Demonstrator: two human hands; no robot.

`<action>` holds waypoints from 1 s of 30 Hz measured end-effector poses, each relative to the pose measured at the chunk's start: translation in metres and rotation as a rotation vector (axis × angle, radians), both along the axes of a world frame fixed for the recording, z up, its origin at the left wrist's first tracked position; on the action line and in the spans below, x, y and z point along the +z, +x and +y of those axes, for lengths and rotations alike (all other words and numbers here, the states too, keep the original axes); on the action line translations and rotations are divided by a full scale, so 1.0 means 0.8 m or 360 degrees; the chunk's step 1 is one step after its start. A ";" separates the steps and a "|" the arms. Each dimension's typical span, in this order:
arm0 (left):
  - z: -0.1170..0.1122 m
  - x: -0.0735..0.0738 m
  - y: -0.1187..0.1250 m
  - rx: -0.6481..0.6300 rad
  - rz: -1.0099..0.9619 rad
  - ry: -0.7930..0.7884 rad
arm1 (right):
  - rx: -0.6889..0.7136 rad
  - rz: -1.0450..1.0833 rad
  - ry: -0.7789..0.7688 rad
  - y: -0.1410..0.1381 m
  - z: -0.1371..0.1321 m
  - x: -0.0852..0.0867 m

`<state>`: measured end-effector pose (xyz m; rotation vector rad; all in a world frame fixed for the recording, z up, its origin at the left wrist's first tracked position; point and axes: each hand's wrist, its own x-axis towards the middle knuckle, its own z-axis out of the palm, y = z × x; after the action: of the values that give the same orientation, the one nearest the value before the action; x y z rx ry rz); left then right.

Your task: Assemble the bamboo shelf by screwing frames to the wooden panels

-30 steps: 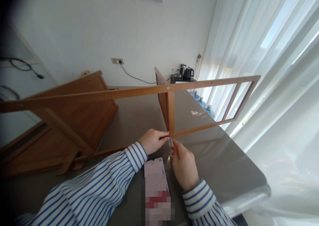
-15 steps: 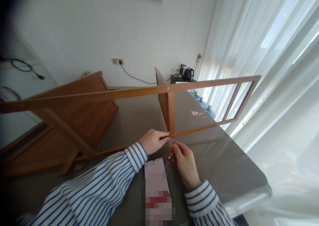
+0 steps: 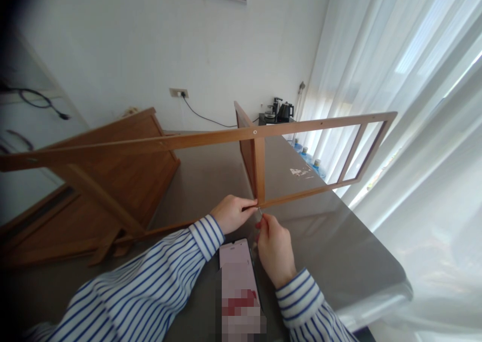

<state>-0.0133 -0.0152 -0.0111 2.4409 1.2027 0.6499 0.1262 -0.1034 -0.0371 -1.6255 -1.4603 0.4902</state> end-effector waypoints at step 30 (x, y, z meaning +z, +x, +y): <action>-0.006 0.008 0.002 0.0038 -0.0017 -0.0070 | 0.0036 0.0007 0.0027 0.004 -0.010 0.010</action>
<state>-0.0120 -0.0200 -0.0046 2.3875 1.2307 0.6358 0.1296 -0.1113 -0.0291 -1.5955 -1.4773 0.4924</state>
